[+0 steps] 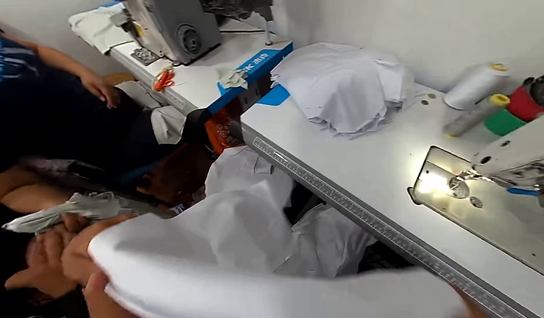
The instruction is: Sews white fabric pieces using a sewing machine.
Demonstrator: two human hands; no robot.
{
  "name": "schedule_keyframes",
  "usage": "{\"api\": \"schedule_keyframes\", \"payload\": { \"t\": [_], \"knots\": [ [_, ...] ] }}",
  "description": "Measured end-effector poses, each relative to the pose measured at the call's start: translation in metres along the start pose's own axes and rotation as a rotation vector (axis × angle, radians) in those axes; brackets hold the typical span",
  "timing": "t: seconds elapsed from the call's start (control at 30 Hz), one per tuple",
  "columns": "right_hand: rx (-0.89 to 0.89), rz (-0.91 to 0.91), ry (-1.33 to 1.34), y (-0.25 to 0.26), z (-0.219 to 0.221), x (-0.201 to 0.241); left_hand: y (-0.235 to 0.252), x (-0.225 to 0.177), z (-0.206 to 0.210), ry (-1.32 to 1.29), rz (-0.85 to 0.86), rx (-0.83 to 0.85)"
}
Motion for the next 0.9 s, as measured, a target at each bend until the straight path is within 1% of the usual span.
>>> {"api": "schedule_keyframes", "payload": {
  "t": [0.03, 0.07, 0.1, 0.13, 0.17, 0.2, 0.23, 0.27, 0.33, 0.4, 0.43, 0.47, 0.5, 0.53, 0.57, 0.6, 0.63, 0.67, 0.7, 0.73, 0.77, 0.8, 0.83, 0.9],
  "knots": [
    [-0.003, 0.083, 0.036, 0.044, 0.016, -0.009, 0.011, -0.005, 0.006, 0.073, -0.152, -0.216],
    [0.039, 0.143, 0.128, 0.091, 0.032, -0.026, 0.028, -0.007, 0.01, 0.15, -0.375, -0.437],
    [0.059, 0.225, 0.306, 0.131, 0.049, -0.045, 0.04, 0.006, 0.004, 0.209, -0.546, -0.58],
    [0.043, 0.275, 0.421, 0.162, 0.063, -0.058, 0.04, 0.037, -0.019, 0.236, -0.645, -0.579],
    [-0.006, 0.284, 0.46, 0.186, 0.073, -0.065, 0.033, 0.076, -0.055, 0.202, -0.643, -0.541],
    [-0.066, 0.263, 0.473, 0.203, 0.081, -0.066, 0.028, 0.106, -0.084, 0.179, -0.622, -0.493],
    [-0.112, 0.226, 0.458, 0.212, 0.088, -0.062, 0.026, 0.121, -0.105, 0.174, -0.599, -0.492],
    [-0.134, 0.187, 0.41, 0.214, 0.095, -0.058, 0.024, 0.124, -0.117, 0.173, -0.594, -0.535],
    [-0.103, 0.164, 0.283, 0.206, 0.111, -0.056, 0.011, 0.117, -0.124, 0.131, -0.649, -0.628],
    [-0.051, 0.259, 0.219, 0.19, 0.134, -0.074, -0.017, 0.121, -0.129, 0.171, -0.792, -0.677],
    [-0.044, 0.354, 0.246, 0.184, 0.148, -0.092, -0.035, 0.128, -0.133, 0.286, -0.914, -0.66],
    [-0.051, 0.474, 0.283, 0.178, 0.163, -0.114, -0.052, 0.139, -0.135, 0.486, -1.077, -0.58],
    [-0.057, 0.597, 0.31, 0.168, 0.175, -0.14, -0.067, 0.156, -0.132, 0.719, -1.247, -0.403],
    [-0.013, 0.693, 0.299, 0.153, 0.184, -0.168, -0.08, 0.177, -0.122, 0.912, -1.381, -0.161],
    [0.095, 0.724, 0.231, 0.135, 0.191, -0.193, -0.088, 0.194, -0.103, 1.063, -1.438, 0.084],
    [0.242, 0.678, 0.118, 0.115, 0.196, -0.209, -0.089, 0.207, -0.075, 1.163, -1.417, 0.295],
    [0.388, 0.563, -0.017, 0.095, 0.196, -0.21, -0.084, 0.217, -0.039, 1.144, -1.308, 0.446],
    [0.49, 0.424, -0.125, 0.075, 0.189, -0.201, -0.078, 0.228, 0.005, 1.01, -1.154, 0.55],
    [0.522, 0.309, -0.199, 0.056, 0.174, -0.189, -0.074, 0.237, 0.055, 0.808, -0.99, 0.598],
    [0.474, 0.241, -0.254, 0.039, 0.153, -0.18, -0.072, 0.24, 0.106, 0.596, -0.858, 0.614],
    [0.375, 0.222, -0.305, 0.022, 0.128, -0.176, -0.069, 0.239, 0.153, 0.425, -0.775, 0.625],
    [0.248, 0.253, -0.347, 0.007, 0.101, -0.178, -0.066, 0.24, 0.189, 0.323, -0.723, 0.645],
    [0.105, 0.315, -0.371, -0.008, 0.075, -0.181, -0.063, 0.243, 0.214, 0.272, -0.689, 0.648],
    [-0.168, 0.426, -0.362, -0.033, 0.034, -0.187, -0.049, 0.246, 0.237, 0.229, -0.637, 0.602]
  ]
}}
Point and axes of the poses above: each hand's wrist, its own y-axis towards the middle knuckle, its own z-axis out of the palm, x = y × z, the point moved 6 cm from there along y, towards the middle knuckle, and after that the axes turned 3 degrees about z, right-handed, at the moved point
